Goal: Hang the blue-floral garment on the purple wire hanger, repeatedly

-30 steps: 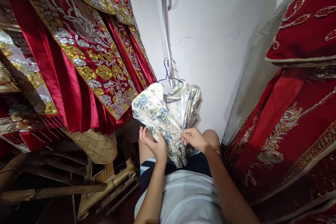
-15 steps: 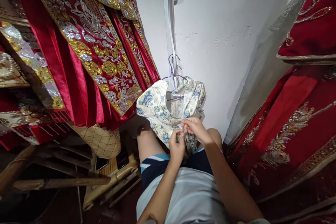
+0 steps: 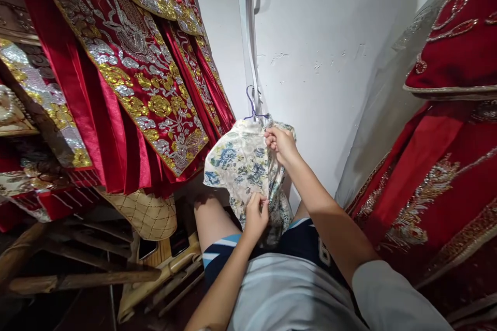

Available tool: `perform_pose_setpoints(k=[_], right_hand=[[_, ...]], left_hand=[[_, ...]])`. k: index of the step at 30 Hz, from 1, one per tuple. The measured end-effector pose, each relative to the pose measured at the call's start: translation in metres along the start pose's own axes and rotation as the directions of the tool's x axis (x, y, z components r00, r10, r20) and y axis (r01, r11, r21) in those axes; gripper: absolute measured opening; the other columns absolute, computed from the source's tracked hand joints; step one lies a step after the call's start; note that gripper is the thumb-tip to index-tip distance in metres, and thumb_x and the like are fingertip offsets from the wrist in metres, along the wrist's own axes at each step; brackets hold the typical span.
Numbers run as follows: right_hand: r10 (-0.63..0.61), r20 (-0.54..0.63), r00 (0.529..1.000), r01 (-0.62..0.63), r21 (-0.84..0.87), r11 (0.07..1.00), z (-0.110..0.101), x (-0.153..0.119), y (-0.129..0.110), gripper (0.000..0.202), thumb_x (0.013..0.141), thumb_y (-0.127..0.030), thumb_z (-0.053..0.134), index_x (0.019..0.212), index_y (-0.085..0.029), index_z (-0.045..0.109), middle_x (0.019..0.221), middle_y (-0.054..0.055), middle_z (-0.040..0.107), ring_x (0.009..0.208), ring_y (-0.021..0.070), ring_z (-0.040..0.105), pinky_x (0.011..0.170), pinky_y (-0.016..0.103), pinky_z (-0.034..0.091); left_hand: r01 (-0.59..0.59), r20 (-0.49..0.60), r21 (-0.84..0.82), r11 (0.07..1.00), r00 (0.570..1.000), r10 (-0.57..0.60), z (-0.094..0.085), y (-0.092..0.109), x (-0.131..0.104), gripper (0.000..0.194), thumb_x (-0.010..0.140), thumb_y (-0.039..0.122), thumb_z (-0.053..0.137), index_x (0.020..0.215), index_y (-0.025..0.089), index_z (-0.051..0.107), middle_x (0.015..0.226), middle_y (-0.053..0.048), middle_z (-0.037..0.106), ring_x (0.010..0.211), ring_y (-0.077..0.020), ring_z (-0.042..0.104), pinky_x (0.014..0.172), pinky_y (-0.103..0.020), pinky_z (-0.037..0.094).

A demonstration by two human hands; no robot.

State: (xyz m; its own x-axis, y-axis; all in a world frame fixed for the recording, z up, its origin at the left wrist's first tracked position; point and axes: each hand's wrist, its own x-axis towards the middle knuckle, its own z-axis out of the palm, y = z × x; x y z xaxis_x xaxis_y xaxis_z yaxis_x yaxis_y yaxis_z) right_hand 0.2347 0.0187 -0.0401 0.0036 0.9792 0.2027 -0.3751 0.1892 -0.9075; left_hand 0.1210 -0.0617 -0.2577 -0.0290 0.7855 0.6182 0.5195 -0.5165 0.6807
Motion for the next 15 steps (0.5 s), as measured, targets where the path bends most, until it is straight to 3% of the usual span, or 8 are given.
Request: perform_pose_setpoints(k=[3,6,8,11,15], right_hand=[[-0.042,0.032,0.999,0.041,0.033,0.999,0.008,-0.001,-0.007,0.022,0.085,-0.02,0.053,0.064,-0.014,0.056,0.042,-0.003,0.051,0.033,0.0028,0.035,0.033,0.015,0.021],[-0.087,0.137,0.987,0.087,0.007,0.996,0.004,-0.008,0.003,0.024,0.086,-0.025,0.054,0.065,-0.014,0.058,0.043,-0.003,0.053,0.033,0.0033,0.037,0.034,0.015,0.023],[-0.115,0.211,0.971,0.124,-0.03,0.992,0.001,-0.011,0.012,0.026,0.086,-0.028,0.055,0.065,-0.014,0.059,0.042,-0.002,0.054,0.033,0.0041,0.038,0.035,0.015,0.025],[-0.163,0.282,0.945,0.199,-0.105,0.974,0.0,-0.01,0.018,0.028,0.085,-0.033,0.057,0.064,-0.016,0.059,0.041,-0.002,0.055,0.033,0.0053,0.038,0.037,0.017,0.027],[-0.259,0.32,0.911,0.33,-0.192,0.924,0.001,-0.004,0.014,0.027,0.086,-0.031,0.054,0.063,-0.017,0.059,0.04,-0.003,0.054,0.036,0.007,0.042,0.042,0.018,0.031]], left_hand=[[-0.011,0.128,0.051,0.999,0.992,0.005,-0.019,-0.01,0.007,0.011,0.09,0.021,0.048,0.08,0.019,0.052,0.081,-0.004,0.056,0.078,-0.0187,0.055,0.072,-0.029,0.042],[-0.031,0.201,0.03,0.999,0.979,0.024,-0.042,-0.001,0.033,0.01,0.091,0.025,0.051,0.086,0.018,0.056,0.081,-0.004,0.059,0.077,-0.018,0.057,0.073,-0.029,0.043],[-0.09,0.125,-0.029,0.996,0.988,0.093,-0.058,0.02,0.064,0.014,0.093,0.028,0.052,0.101,0.019,0.058,0.084,-0.004,0.062,0.078,-0.0174,0.059,0.074,-0.029,0.045],[-0.218,-0.106,0.01,0.976,0.97,0.218,-0.079,0.065,0.118,0.03,0.096,0.029,0.048,0.124,0.02,0.054,0.084,-0.003,0.062,0.073,-0.016,0.057,0.072,-0.028,0.045],[-0.33,-0.026,0.232,0.915,0.938,0.345,-0.092,0.106,0.168,0.019,0.096,0.029,0.05,0.089,0.017,0.063,0.074,-0.002,0.061,0.067,-0.0154,0.054,0.067,-0.027,0.04]])
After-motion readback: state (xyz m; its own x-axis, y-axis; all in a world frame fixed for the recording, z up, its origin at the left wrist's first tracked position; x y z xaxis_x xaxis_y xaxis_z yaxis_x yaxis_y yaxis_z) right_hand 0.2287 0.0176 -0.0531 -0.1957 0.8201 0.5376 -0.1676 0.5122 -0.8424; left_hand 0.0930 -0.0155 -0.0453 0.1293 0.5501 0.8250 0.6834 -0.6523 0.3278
